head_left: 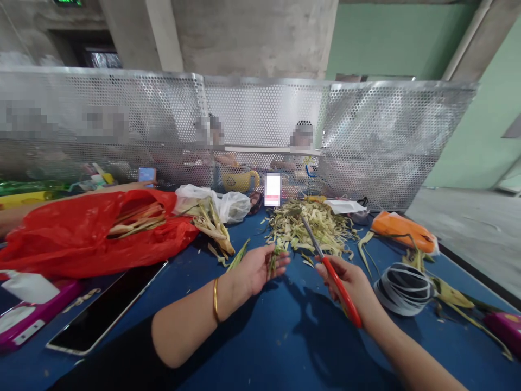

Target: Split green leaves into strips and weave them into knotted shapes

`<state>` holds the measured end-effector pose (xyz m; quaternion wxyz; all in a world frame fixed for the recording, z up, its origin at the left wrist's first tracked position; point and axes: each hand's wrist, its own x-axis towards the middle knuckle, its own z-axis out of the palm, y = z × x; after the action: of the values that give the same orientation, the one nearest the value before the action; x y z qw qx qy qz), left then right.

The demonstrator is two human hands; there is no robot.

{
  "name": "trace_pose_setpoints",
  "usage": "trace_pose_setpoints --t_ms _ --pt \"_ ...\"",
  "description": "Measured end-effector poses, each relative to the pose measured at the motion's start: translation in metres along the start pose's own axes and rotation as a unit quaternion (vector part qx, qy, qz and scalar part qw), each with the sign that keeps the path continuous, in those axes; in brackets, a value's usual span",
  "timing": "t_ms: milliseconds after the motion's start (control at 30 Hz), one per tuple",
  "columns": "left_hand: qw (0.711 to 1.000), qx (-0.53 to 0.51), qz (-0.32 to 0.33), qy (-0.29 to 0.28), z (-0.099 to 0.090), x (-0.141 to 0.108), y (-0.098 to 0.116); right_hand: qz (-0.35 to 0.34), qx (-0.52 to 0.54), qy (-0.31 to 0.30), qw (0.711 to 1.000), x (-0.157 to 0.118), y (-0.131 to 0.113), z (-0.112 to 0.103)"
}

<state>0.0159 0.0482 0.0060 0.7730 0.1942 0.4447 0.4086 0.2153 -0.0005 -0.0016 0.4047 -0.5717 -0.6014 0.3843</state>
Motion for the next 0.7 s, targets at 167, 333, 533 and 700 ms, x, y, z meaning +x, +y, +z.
trace_pose_setpoints --t_ms 167,333,533,700 --pt "0.993 0.043 -0.075 -0.085 0.025 0.008 0.004 -0.018 0.026 -0.002 0.999 -0.004 -0.004 0.001" --pt "0.984 0.151 0.088 -0.036 0.058 0.032 0.056 -0.038 0.017 0.023 0.999 0.0 -0.002 -0.003" --pt "0.967 0.209 0.147 0.004 0.021 0.0 0.06 -0.045 -0.099 0.019 0.994 0.002 -0.004 -0.004" --pt "0.831 0.433 0.311 0.157 -0.042 -0.044 0.045 -0.077 -0.331 -0.005 0.94 -0.007 -0.016 -0.001"
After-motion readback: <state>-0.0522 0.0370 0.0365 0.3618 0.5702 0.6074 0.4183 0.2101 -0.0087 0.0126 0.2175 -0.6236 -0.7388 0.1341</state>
